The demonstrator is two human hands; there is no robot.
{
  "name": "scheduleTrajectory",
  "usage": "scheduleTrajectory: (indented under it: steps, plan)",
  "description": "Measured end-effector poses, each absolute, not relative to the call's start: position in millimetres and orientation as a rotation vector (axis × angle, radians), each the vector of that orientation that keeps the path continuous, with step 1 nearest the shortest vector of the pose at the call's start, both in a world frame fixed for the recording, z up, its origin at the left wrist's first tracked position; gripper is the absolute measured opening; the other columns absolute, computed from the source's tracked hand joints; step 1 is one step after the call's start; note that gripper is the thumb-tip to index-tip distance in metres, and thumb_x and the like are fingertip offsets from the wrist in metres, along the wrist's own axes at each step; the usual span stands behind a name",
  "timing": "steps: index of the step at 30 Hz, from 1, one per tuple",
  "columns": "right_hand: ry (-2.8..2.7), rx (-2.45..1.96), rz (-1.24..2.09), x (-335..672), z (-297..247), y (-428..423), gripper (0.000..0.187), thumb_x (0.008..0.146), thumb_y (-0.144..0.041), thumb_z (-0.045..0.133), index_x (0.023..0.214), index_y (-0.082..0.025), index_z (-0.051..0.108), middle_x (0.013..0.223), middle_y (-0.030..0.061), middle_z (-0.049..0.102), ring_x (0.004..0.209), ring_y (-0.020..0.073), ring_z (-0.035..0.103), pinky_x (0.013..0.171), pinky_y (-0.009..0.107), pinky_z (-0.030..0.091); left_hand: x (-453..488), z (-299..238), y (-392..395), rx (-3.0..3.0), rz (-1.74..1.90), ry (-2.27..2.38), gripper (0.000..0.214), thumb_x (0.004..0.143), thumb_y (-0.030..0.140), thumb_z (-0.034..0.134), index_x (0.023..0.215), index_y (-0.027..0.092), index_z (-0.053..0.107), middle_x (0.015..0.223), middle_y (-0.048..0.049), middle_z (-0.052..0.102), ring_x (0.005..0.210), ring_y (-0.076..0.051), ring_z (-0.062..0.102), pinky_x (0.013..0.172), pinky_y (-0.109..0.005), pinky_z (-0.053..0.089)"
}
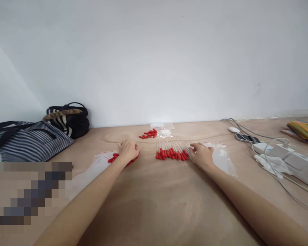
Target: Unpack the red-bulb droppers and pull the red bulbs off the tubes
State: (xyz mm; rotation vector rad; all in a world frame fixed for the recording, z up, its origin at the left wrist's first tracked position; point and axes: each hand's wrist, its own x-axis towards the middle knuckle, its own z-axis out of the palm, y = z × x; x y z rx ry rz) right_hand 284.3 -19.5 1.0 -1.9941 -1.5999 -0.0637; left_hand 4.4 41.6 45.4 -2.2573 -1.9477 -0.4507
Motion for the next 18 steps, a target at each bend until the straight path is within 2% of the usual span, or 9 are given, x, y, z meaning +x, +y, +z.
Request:
scheduleTrajectory:
  steps: [2,4,7,9,16,18]
  plan:
    - [-1.595,-2.058,-0.047,285.4,0.9,-18.6,0.029,0.079,-0.027,0.039,0.093,-0.017,0.063,0.086,0.0072,0.063,0.084,0.0208,0.055,0.076,0.036,0.022,17.8,42.0,34.4,-2.271,-0.489,-1.883,0.018,0.074,0.031,0.053,0.073,0.019,0.066,0.095,-0.0095,0.061,0.102,-0.030,0.047,0.083,-0.044,0.033]
    - [-1.584,-2.101,-0.038,284.8,0.7,-17.8,0.030,0.079,-0.027,0.039,0.094,-0.017,0.062,0.088,0.0074,0.063,0.086,0.0219,0.054,0.075,0.036,0.022,34.9,38.7,26.1,-2.340,-0.508,-1.820,0.023,0.077,0.037,0.049,0.073,0.022,0.066,0.096,-0.0070,0.060,0.101,-0.027,0.048,0.084,-0.042,0.032]
    - [-1.581,-2.138,-0.039,284.0,-0.7,-16.4,0.030,0.079,-0.027,0.038,0.095,-0.017,0.062,0.090,0.0078,0.063,0.086,0.0219,0.054,0.075,0.036,0.021,59.9,34.8,16.9,-2.445,-0.509,-1.838,0.036,0.074,0.052,0.049,0.063,0.021,0.065,0.089,-0.0075,0.061,0.095,-0.027,0.050,0.082,-0.042,0.033]
    - [-1.594,-2.137,-0.053,284.1,-2.4,-15.5,0.030,0.079,-0.027,0.038,0.095,-0.018,0.062,0.092,0.0080,0.063,0.086,0.0218,0.054,0.074,0.036,0.021,71.4,34.5,14.0,-2.474,-0.491,-1.898,0.040,0.072,0.055,0.049,0.058,0.021,0.064,0.086,-0.0084,0.061,0.093,-0.028,0.051,0.082,-0.043,0.033]
    - [-1.615,-2.036,-0.195,282.1,-8.8,-16.6,0.027,0.080,-0.027,0.040,0.090,-0.018,0.063,0.088,0.0063,0.064,0.084,0.0199,0.053,0.073,0.036,0.019,85.1,42.3,15.8,-2.514,-0.418,-1.974,0.044,0.068,0.054,0.051,0.042,0.019,0.055,0.063,-0.0059,0.061,0.081,-0.027,0.056,0.079,-0.041,0.034]
    - [-1.601,-1.973,-0.274,281.1,-10.5,-17.6,0.025,0.080,-0.027,0.041,0.087,-0.019,0.064,0.085,0.0053,0.064,0.084,0.0200,0.052,0.072,0.036,0.018,86.9,43.5,17.2,-2.521,-0.403,-1.989,0.040,0.067,0.049,0.054,0.042,0.018,0.054,0.059,-0.0051,0.060,0.077,-0.026,0.056,0.077,-0.039,0.035]
